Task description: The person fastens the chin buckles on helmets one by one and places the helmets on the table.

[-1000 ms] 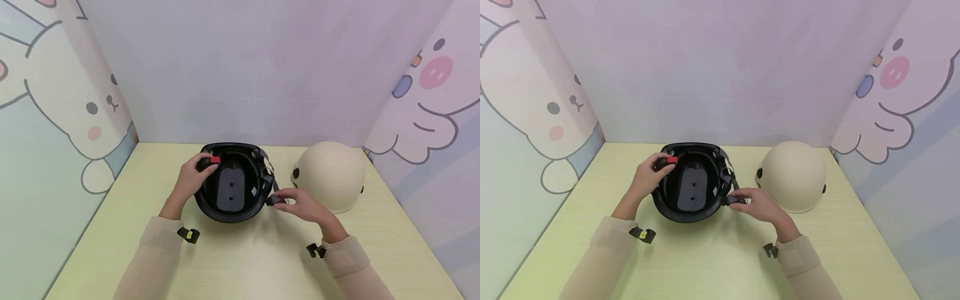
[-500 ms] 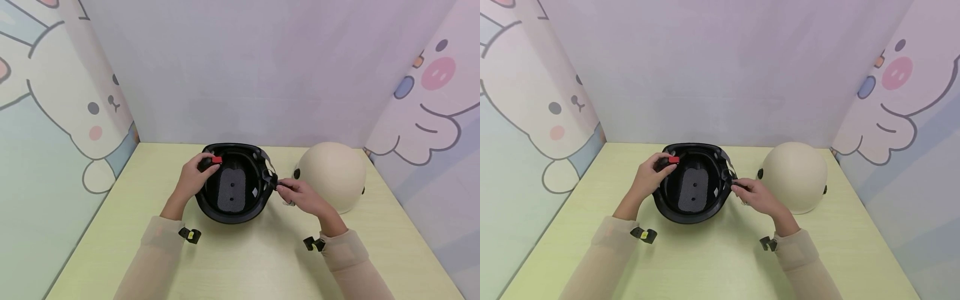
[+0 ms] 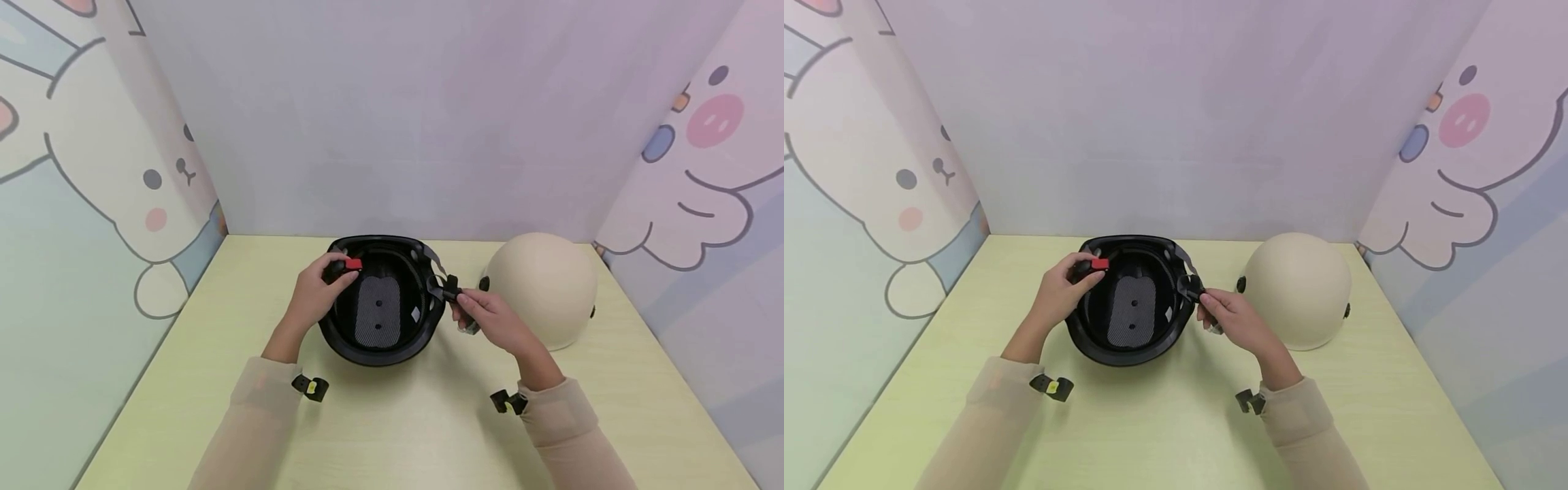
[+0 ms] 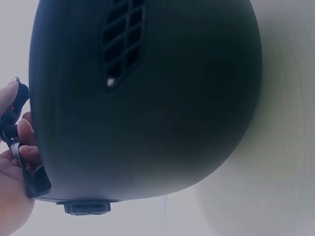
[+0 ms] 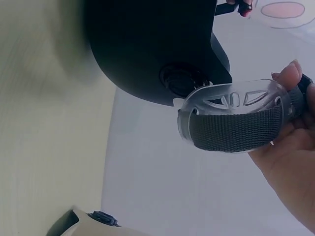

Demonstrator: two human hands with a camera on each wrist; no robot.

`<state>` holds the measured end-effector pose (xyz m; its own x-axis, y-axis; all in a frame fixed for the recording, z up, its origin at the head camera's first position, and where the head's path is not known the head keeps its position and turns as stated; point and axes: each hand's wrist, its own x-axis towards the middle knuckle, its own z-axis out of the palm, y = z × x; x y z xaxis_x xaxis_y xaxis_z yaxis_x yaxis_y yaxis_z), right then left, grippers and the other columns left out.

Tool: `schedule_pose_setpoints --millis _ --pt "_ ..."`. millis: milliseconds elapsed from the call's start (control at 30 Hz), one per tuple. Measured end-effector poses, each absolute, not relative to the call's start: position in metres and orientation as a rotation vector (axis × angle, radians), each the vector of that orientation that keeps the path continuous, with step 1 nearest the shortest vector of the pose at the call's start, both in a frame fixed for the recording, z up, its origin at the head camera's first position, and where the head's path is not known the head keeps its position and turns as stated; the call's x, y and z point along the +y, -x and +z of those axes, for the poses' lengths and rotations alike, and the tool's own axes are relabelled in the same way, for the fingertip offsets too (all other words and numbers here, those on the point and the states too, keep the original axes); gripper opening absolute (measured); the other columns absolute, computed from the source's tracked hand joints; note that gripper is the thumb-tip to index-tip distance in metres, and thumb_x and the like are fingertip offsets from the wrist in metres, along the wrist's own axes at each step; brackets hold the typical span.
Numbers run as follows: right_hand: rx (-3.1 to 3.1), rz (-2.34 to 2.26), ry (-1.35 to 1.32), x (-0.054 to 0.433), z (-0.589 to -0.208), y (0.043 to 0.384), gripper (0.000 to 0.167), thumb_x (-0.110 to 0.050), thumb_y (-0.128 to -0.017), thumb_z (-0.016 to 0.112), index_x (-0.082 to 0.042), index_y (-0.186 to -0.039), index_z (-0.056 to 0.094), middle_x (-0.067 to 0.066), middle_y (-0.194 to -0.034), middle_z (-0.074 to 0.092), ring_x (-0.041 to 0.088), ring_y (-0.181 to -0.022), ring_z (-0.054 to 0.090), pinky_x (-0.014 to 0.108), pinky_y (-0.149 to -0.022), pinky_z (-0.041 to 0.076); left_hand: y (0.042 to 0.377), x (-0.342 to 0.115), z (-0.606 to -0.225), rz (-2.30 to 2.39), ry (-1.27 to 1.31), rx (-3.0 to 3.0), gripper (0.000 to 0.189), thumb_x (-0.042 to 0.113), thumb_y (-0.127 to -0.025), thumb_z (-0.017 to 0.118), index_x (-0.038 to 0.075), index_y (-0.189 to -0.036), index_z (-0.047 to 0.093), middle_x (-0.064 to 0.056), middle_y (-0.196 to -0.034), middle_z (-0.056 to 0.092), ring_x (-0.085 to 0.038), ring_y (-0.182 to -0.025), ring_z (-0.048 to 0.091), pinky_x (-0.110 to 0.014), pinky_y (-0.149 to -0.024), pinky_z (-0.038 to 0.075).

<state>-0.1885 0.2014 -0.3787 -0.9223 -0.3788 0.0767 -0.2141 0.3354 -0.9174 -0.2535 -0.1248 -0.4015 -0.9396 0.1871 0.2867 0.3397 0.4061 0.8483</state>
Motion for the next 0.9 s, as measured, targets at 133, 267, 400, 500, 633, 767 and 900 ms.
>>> schedule_pose_setpoints --millis 133,267,400,500,633,767,900 --pt "2.454 -1.674 0.528 0.2005 -0.3828 0.1884 0.032 -0.012 -0.106 0.04 0.001 -0.079 0.051 0.008 -0.068 0.046 0.021 -0.062 0.045 0.029 -0.059 0.037 0.2532 -0.1244 -0.4016 -1.567 0.473 -2.506 0.037 0.027 -0.092 0.07 0.01 -0.124 0.062 -0.013 -0.12 0.06 -0.026 -0.099 0.058 -0.044 -0.08 0.048" --pt "2.489 -1.707 0.579 0.1999 -0.3859 0.1884 0.033 -0.013 -0.107 0.036 0.001 -0.079 0.046 0.008 -0.064 0.042 0.023 -0.056 0.037 0.03 -0.055 0.033 0.2527 -0.1245 -0.4019 -1.573 0.468 -2.503 0.037 0.028 -0.092 0.07 0.01 -0.124 0.062 -0.013 -0.12 0.06 -0.026 -0.098 0.058 -0.044 -0.079 0.048" --pt "2.455 -1.807 0.647 0.1989 -0.3867 0.1877 0.033 -0.012 -0.108 0.031 0.004 -0.082 0.043 0.009 -0.066 0.041 0.022 -0.058 0.038 0.032 -0.056 0.033 0.2522 -0.1252 -0.4022 -1.575 0.466 -2.498 0.036 0.027 -0.092 0.07 0.011 -0.124 0.062 -0.013 -0.12 0.06 -0.026 -0.097 0.058 -0.044 -0.079 0.048" --pt "2.414 -1.877 0.681 0.1989 -0.3874 0.1866 0.034 -0.014 -0.109 0.027 0.005 -0.084 0.043 0.011 -0.068 0.041 0.022 -0.06 0.039 0.033 -0.057 0.034 0.2521 -0.1254 -0.4025 -1.571 0.469 -2.497 0.037 0.028 -0.092 0.07 0.01 -0.124 0.062 -0.013 -0.121 0.06 -0.026 -0.097 0.058 -0.044 -0.079 0.048" --pt "2.429 -1.887 0.709 0.1994 -0.3882 0.1856 0.035 -0.013 -0.109 0.026 0.005 -0.085 0.043 0.016 -0.068 0.041 0.025 -0.06 0.039 0.034 -0.058 0.034 0.2521 -0.1259 -0.403 -1.572 0.459 -2.499 0.036 0.028 -0.093 0.07 0.011 -0.124 0.062 -0.013 -0.122 0.06 -0.026 -0.097 0.058 -0.044 -0.079 0.048" --pt "2.475 -1.855 0.699 0.1994 -0.3886 0.186 0.033 -0.011 -0.108 0.029 0.005 -0.084 0.045 0.014 -0.068 0.043 0.024 -0.06 0.041 0.032 -0.058 0.036 0.252 -0.126 -0.403 -1.576 0.456 -2.495 0.036 0.027 -0.093 0.07 0.011 -0.123 0.062 -0.013 -0.121 0.06 -0.026 -0.096 0.058 -0.044 -0.079 0.048" --pt "2.472 -1.859 0.685 0.1991 -0.3887 0.1876 0.037 -0.01 -0.108 0.029 0.012 -0.092 0.055 0.009 -0.078 0.056 0.019 -0.066 0.05 0.028 -0.061 0.043 0.252 -0.1265 -0.4033 -1.581 0.457 -2.493 0.036 0.027 -0.093 0.07 0.011 -0.123 0.062 -0.013 -0.12 0.06 -0.026 -0.096 0.058 -0.043 -0.079 0.048"
